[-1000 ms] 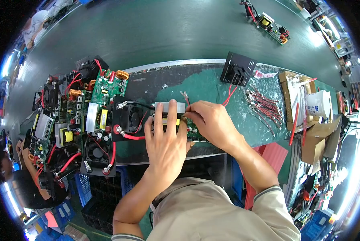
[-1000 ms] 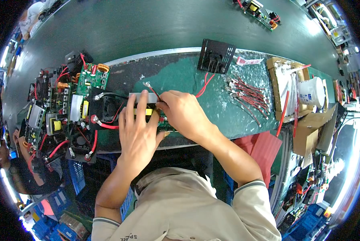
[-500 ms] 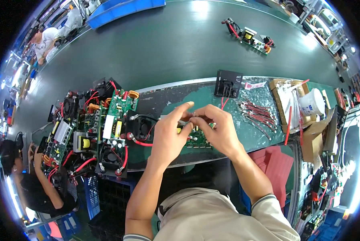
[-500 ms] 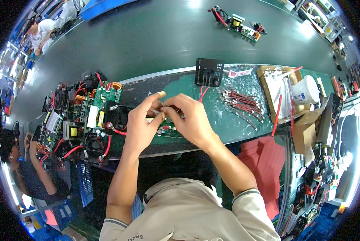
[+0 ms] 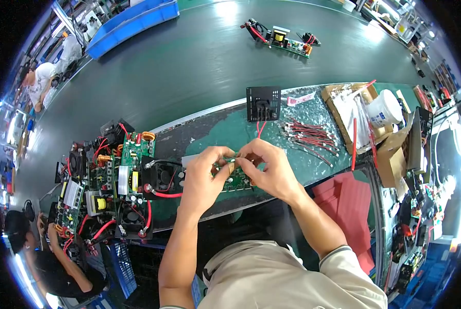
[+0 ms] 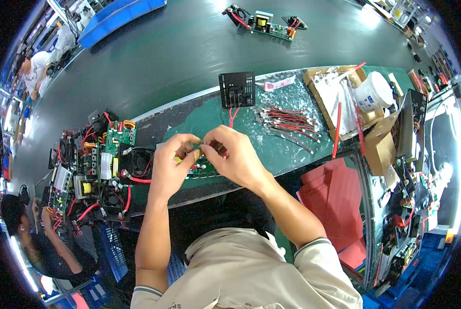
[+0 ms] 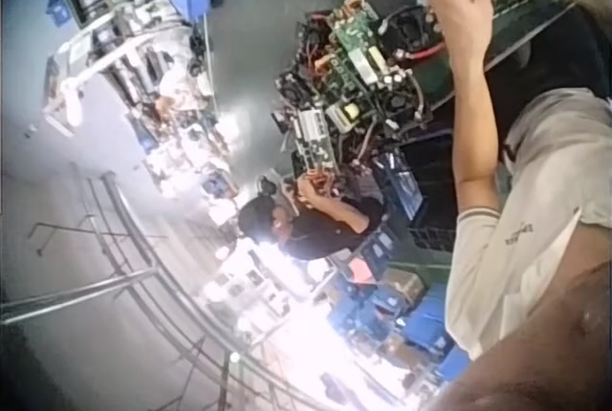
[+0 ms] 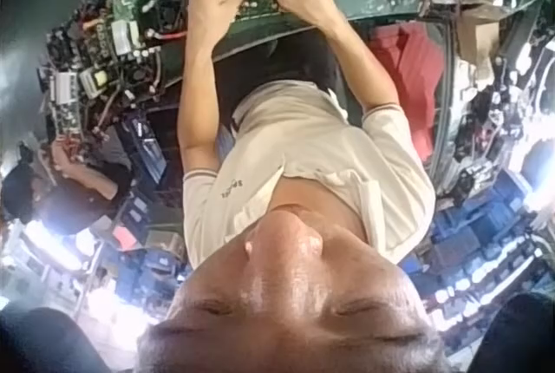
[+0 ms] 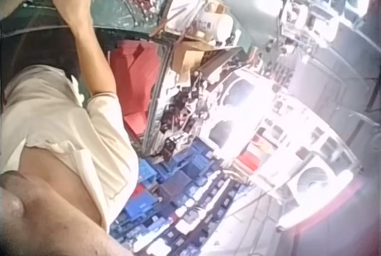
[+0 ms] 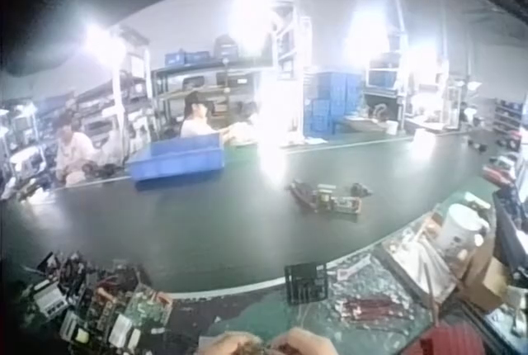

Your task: Assembling electronic components and applying adhesive to circuit boards on a manufacturing line.

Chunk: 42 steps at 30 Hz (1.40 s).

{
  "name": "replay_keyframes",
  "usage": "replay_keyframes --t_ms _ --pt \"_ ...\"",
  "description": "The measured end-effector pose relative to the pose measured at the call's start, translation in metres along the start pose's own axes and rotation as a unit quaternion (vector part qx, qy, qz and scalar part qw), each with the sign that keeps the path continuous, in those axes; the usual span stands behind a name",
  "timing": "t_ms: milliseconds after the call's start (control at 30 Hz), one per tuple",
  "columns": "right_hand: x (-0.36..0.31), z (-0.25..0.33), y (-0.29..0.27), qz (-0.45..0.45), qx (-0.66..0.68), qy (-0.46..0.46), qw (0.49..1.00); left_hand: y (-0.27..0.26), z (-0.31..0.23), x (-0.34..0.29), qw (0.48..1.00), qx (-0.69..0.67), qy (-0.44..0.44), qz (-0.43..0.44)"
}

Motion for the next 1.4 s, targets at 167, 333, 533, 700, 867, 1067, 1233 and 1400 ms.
replay_keyframes --t_ms 167,333,533,700,867,1067,1233,1400 --pt "-0.004 0.009 -0.012 0.030 -0.048 -0.034 0.998 0.008 -0.003 -0.002 0.998 0.010 0.058 0.018" --pt "-0.012 -0.037 -0.016 0.034 0.051 0.155 0.986 0.020 -0.015 -0.002 0.992 0.039 0.110 0.036" --pt "0.033 -0.036 -0.032 0.115 0.017 0.102 0.988 0.021 0.000 0.006 0.994 -0.008 0.111 0.008" --pt "0.133 -0.064 -0.111 -0.155 -0.287 -0.131 0.936 0.012 0.010 0.014 0.994 -0.102 -0.003 -0.027" --pt "0.141 -0.113 -0.090 0.082 -0.228 0.067 0.968 0.011 0.011 0.012 0.993 -0.117 0.004 -0.032" --pt "0.056 -0.028 -0.100 -0.146 -0.185 0.029 0.971 0.016 0.013 0.004 0.993 -0.118 -0.012 -0.017" --pt "0.040 -0.007 -0.104 -0.144 -0.047 0.052 0.987 0.024 0.012 0.003 0.993 -0.117 -0.016 0.000" --pt "0.064 0.000 -0.086 -0.038 -0.170 -0.117 0.978 0.019 0.015 -0.002 0.992 -0.126 -0.015 -0.016"
Point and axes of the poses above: each hand's wrist, its own x-axis towards the middle knuckle, its own y-axis out of the palm, z = x × y, the point moved 9 cm from there along x, towards the middle knuckle, and after that the axes turned 11 degrees about -z, right-handed, at the moved point
